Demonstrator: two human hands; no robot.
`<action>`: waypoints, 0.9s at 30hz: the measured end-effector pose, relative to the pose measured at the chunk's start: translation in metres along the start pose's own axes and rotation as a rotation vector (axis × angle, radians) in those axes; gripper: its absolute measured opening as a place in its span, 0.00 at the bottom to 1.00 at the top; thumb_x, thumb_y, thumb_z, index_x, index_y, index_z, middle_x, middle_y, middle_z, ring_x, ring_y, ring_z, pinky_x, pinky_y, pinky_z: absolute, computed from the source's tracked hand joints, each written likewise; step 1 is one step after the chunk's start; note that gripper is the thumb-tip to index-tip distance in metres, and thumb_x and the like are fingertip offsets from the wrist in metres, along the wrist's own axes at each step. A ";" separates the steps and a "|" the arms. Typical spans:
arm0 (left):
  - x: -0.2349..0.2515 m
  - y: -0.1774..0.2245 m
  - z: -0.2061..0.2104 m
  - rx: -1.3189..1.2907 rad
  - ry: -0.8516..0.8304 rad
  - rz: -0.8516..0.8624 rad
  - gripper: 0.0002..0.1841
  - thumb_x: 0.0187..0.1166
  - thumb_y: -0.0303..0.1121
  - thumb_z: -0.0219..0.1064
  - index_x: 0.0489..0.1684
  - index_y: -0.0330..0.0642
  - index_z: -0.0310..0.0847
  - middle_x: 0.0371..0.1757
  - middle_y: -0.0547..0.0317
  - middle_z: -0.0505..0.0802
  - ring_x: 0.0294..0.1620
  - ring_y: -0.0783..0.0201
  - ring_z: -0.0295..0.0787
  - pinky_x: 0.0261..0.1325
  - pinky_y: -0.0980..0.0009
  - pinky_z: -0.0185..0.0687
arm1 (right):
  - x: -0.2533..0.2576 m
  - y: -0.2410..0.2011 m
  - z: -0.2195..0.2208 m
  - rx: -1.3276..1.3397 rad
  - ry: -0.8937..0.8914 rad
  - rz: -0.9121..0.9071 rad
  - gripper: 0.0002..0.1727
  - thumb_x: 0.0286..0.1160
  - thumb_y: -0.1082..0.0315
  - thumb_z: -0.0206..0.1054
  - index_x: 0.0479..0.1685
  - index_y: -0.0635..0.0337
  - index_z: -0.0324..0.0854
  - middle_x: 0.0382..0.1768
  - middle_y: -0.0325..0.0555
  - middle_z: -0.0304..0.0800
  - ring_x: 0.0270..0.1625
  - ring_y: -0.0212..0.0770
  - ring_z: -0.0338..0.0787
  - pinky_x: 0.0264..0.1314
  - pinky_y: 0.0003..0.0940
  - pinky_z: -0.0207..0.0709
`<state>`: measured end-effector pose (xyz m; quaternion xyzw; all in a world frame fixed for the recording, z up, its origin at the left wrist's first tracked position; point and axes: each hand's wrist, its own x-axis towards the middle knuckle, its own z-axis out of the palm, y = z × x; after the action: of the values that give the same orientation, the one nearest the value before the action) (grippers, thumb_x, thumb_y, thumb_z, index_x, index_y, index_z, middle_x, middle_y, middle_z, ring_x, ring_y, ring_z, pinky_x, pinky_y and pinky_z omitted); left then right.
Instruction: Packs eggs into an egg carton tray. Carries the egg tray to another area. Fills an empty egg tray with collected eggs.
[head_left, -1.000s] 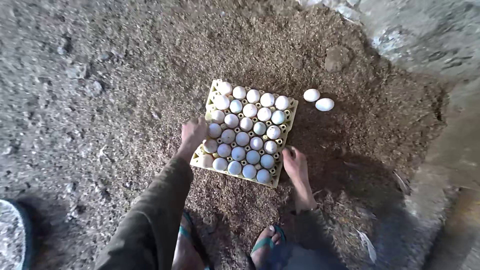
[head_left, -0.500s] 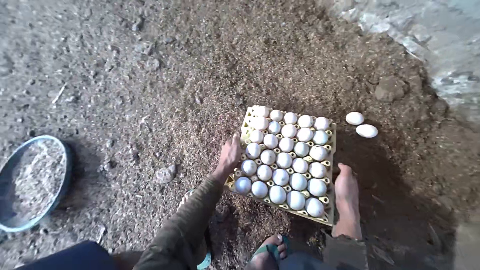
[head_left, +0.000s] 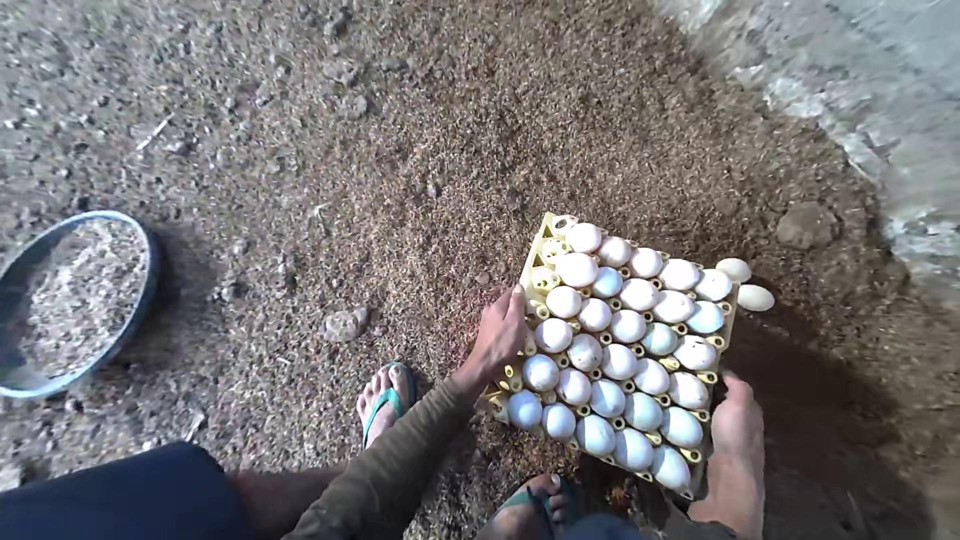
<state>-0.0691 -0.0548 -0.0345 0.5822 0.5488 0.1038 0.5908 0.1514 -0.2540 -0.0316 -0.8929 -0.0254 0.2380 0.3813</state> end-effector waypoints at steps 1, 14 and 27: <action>-0.002 0.000 0.000 -0.032 -0.021 0.010 0.29 0.96 0.49 0.37 0.61 0.38 0.83 0.42 0.51 0.90 0.44 0.61 0.88 0.52 0.57 0.83 | 0.001 0.002 -0.003 -0.010 -0.005 -0.047 0.28 0.92 0.53 0.43 0.66 0.62 0.84 0.61 0.53 0.88 0.65 0.42 0.85 0.72 0.49 0.75; -0.003 -0.032 0.012 -0.038 -0.058 0.111 0.22 0.96 0.43 0.44 0.47 0.36 0.81 0.31 0.57 0.84 0.32 0.64 0.83 0.42 0.63 0.80 | -0.007 0.021 0.011 -0.193 0.086 0.026 0.26 0.90 0.55 0.50 0.59 0.71 0.85 0.60 0.68 0.86 0.67 0.60 0.83 0.70 0.65 0.69; -0.006 -0.028 0.008 -0.076 -0.068 0.160 0.22 0.95 0.43 0.44 0.41 0.36 0.79 0.28 0.57 0.80 0.30 0.65 0.79 0.39 0.63 0.77 | 0.025 0.032 0.005 0.331 -0.041 0.156 0.27 0.91 0.42 0.42 0.59 0.53 0.77 0.44 0.37 0.83 0.45 0.30 0.84 0.49 0.36 0.80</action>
<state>-0.0797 -0.0728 -0.0561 0.6044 0.4759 0.1520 0.6206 0.1674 -0.2676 -0.0668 -0.8124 0.0758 0.2857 0.5027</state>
